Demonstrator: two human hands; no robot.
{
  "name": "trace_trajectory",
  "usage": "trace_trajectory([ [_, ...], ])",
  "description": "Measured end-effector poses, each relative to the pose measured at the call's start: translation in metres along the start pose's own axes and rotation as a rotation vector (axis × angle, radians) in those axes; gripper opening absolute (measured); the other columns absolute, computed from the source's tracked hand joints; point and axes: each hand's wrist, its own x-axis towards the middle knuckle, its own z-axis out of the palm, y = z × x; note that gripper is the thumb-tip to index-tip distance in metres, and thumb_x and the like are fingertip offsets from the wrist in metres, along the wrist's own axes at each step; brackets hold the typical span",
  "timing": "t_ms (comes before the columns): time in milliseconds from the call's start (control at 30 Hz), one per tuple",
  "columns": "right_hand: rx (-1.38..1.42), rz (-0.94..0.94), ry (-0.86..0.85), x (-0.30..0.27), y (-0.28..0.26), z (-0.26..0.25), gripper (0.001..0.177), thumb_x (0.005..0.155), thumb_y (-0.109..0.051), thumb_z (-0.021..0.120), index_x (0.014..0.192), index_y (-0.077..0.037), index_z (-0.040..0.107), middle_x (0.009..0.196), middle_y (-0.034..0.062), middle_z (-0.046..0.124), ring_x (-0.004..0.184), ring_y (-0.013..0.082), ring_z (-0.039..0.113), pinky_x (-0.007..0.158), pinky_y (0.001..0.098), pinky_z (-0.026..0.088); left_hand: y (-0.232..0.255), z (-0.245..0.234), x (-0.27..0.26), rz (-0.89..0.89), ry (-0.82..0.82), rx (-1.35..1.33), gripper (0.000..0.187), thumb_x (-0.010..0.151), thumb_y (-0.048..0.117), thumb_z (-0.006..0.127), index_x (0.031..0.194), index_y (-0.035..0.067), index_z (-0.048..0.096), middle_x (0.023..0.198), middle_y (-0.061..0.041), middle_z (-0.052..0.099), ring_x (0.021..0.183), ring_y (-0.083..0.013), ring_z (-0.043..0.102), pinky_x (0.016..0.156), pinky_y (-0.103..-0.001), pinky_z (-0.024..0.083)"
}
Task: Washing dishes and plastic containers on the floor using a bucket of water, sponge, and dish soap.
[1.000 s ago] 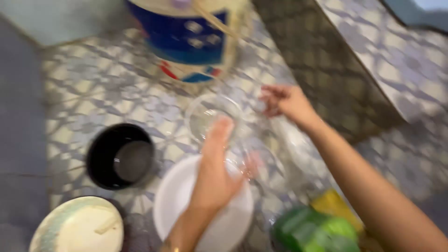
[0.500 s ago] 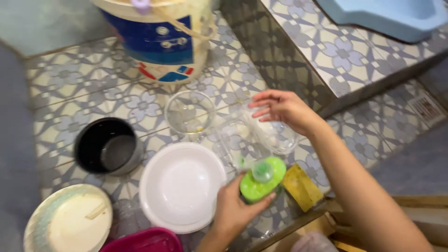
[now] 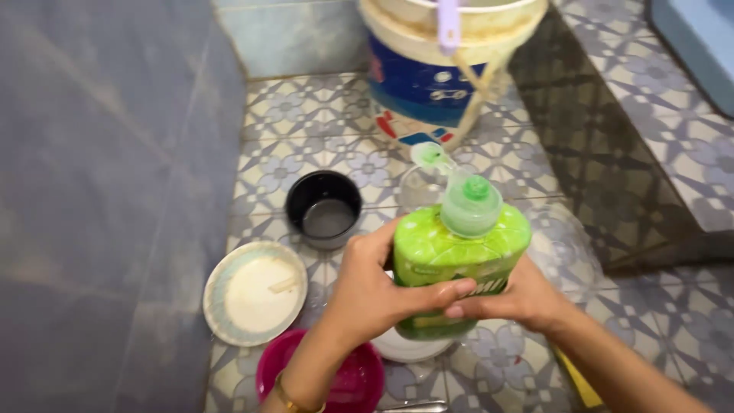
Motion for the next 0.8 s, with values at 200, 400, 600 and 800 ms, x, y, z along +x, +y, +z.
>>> trace_trajectory([
  [200,0.022,0.033,-0.013,0.014,0.006,0.003,0.081,0.065,-0.023,0.088,0.138,-0.003,0.058,0.116,0.0141,0.075,0.104,0.0225,0.074,0.091,0.0379,0.060,-0.044,0.021,-0.028,-0.123,0.245,-0.024,0.048,0.085,0.035,0.081,0.118,0.001,0.072,0.104,-0.008,0.080,0.093,-0.0114,0.075,0.083,-0.029,0.061],
  [400,-0.284,0.611,-0.220,0.041,-0.011,-0.031,0.101,0.067,-0.038,0.088,0.154,-0.022,0.039,0.109,0.0179,0.076,0.090,0.0351,0.077,0.081,0.0475,0.064,-0.126,0.089,-0.058,-0.454,0.317,-0.520,0.057,0.095,0.046,0.069,0.133,0.005,0.061,0.122,-0.008,0.071,0.106,-0.0162,0.070,0.085,-0.035,0.060],
  [600,-0.488,0.773,-0.582,0.066,-0.004,-0.028,0.082,0.068,-0.042,0.085,0.140,-0.010,0.063,0.114,0.0125,0.079,0.100,0.0241,0.076,0.091,0.0336,0.061,-0.183,0.162,-0.090,-0.758,0.368,-1.141,0.064,0.096,0.055,0.067,0.140,0.010,0.054,0.124,-0.006,0.067,0.107,-0.0221,0.070,0.088,-0.039,0.062],
  [800,-0.510,0.878,-0.779,0.090,0.002,-0.003,0.079,0.064,-0.041,0.084,0.134,-0.007,0.067,0.114,0.0120,0.081,0.099,0.0226,0.075,0.090,0.0334,0.059,-0.193,0.170,-0.097,-0.924,0.537,-1.304,0.059,0.095,0.052,0.064,0.139,0.017,0.048,0.126,-0.007,0.069,0.109,-0.0245,0.074,0.093,-0.041,0.065],
])
